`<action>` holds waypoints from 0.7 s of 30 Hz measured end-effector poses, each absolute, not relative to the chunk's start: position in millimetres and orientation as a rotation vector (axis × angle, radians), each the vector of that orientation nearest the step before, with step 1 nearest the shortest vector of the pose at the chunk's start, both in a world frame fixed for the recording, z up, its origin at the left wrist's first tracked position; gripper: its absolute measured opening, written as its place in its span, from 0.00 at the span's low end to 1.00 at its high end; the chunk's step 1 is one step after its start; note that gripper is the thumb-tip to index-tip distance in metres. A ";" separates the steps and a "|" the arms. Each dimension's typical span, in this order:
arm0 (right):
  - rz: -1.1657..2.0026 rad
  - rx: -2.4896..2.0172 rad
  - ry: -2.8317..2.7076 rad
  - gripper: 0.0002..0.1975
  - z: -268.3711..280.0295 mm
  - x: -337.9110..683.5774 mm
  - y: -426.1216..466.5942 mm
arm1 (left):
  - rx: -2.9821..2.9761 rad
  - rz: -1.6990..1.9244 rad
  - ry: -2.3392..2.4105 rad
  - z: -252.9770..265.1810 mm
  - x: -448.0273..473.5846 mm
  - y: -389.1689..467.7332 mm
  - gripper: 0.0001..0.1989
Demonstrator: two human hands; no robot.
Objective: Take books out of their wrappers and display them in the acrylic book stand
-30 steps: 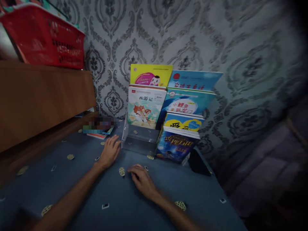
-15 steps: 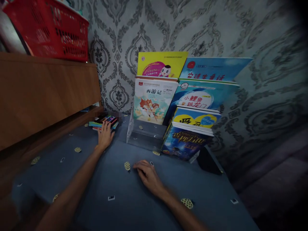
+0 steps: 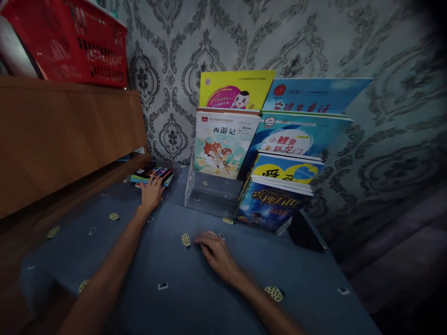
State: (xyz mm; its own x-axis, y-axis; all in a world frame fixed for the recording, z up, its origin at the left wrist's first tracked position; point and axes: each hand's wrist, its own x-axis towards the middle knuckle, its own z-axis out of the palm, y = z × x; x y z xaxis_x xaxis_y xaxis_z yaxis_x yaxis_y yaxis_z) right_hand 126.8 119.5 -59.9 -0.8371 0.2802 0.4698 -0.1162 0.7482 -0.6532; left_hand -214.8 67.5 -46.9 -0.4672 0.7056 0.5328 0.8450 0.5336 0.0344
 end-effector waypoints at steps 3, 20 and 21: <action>0.927 -0.120 -2.397 0.15 -60.0 126.5 119.9 | -1.278 -0.376 -2.298 -41.0 -218.9 69.4 0.20; 0.876 -0.121 -2.416 0.17 -59.7 126.1 119.9 | -1.520 -0.102 -2.073 -20.5 -214.5 49.3 0.18; 0.873 -0.126 -2.415 0.17 -59.6 125.9 119.7 | -1.534 -0.086 -2.059 -20.2 -211.8 44.8 0.18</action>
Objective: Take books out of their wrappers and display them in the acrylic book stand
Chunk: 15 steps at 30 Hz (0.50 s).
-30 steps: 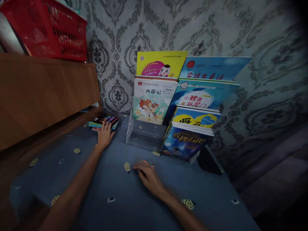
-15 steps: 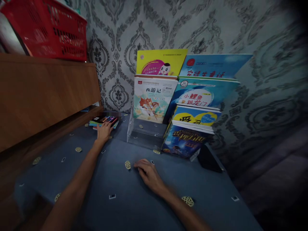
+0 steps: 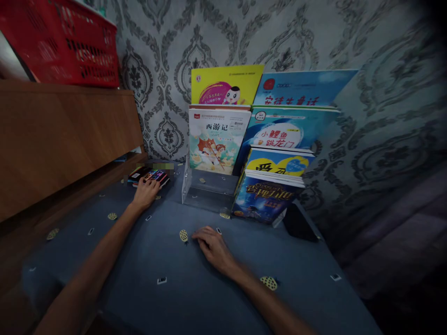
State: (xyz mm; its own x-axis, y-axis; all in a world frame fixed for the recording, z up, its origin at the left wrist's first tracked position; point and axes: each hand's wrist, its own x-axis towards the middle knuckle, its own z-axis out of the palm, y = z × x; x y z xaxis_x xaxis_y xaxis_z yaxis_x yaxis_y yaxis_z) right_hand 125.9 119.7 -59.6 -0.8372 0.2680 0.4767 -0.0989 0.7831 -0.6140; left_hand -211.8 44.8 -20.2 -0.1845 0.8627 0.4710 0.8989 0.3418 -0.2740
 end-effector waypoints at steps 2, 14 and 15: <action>0.866 -0.120 -2.411 0.17 -59.0 125.8 119.5 | -1.563 -0.058 -2.037 -20.1 -206.8 36.9 0.18; 0.886 -0.117 -2.423 0.17 -60.3 126.0 119.8 | -1.443 -0.102 -2.261 -30.1 -208.9 29.1 0.25; 0.884 -0.116 -2.419 0.17 -60.9 125.6 119.8 | -1.442 -0.100 -2.262 -30.3 -208.7 28.3 0.26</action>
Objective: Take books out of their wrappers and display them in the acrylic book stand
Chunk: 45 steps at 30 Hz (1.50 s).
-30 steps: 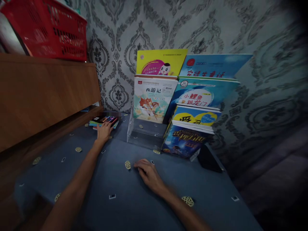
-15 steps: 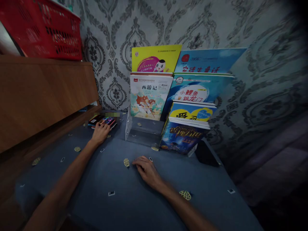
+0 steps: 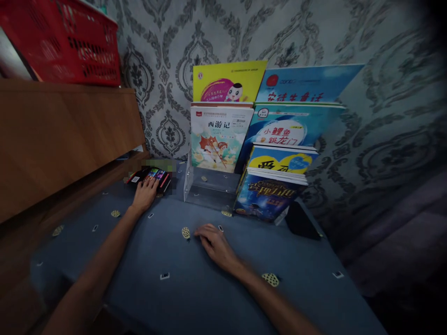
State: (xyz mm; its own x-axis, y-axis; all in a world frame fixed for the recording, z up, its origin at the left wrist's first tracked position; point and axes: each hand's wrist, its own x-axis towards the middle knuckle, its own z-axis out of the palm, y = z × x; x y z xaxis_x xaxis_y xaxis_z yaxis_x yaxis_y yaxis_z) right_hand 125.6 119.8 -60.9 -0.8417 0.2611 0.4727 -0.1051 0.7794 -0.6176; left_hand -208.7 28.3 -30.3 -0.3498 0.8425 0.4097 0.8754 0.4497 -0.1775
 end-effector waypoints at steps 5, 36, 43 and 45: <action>0.885 -0.111 -2.409 0.16 -62.6 124.8 120.0 | -1.455 -0.061 -2.281 -34.3 -202.6 15.6 0.27; 0.813 -0.098 -2.338 0.13 -49.0 131.6 113.1 | -1.842 -0.099 -2.066 -63.4 -72.8 -97.5 0.28; 0.854 0.079 -2.459 0.14 -47.0 132.7 108.0 | -1.966 -0.108 -1.928 -58.7 -37.2 -98.4 0.27; 0.866 0.091 -2.493 0.14 -48.0 132.2 108.6 | -1.990 -0.115 -1.920 -55.8 -33.0 -99.1 0.27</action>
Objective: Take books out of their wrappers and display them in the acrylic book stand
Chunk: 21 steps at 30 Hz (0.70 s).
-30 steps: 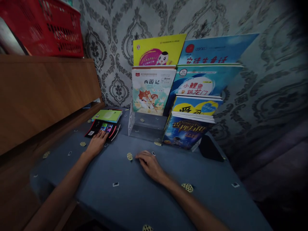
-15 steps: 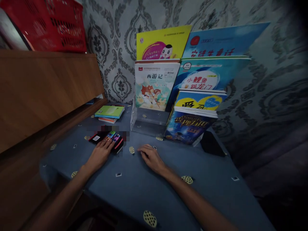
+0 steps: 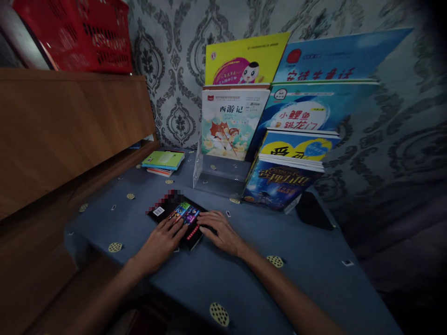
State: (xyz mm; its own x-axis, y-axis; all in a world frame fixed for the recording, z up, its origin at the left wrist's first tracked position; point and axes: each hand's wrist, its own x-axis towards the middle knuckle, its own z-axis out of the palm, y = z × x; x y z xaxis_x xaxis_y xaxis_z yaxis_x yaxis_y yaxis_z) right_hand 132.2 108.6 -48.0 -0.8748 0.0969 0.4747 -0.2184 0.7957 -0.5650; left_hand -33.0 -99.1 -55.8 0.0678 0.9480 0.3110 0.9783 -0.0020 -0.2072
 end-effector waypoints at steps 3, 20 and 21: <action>0.914 0.087 -2.476 0.17 -47.4 131.9 110.0 | -2.036 -0.145 -1.924 -49.3 -33.1 -100.5 0.25; 2.044 -0.199 -1.719 0.37 -47.3 137.1 126.6 | -1.837 -1.373 -2.132 37.7 -17.9 -82.6 0.15; 2.077 -0.171 -1.674 0.36 -48.0 137.1 126.8 | -1.773 -1.447 -2.149 42.8 -17.9 -79.2 0.16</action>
State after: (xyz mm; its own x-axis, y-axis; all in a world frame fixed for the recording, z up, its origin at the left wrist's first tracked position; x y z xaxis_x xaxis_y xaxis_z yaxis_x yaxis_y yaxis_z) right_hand 137.1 126.8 -48.0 -0.8844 0.4267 0.1890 -0.2754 -0.1502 -0.9495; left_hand -17.9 -79.2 42.8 -0.3624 0.7721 0.5220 0.7740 -0.0627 0.6301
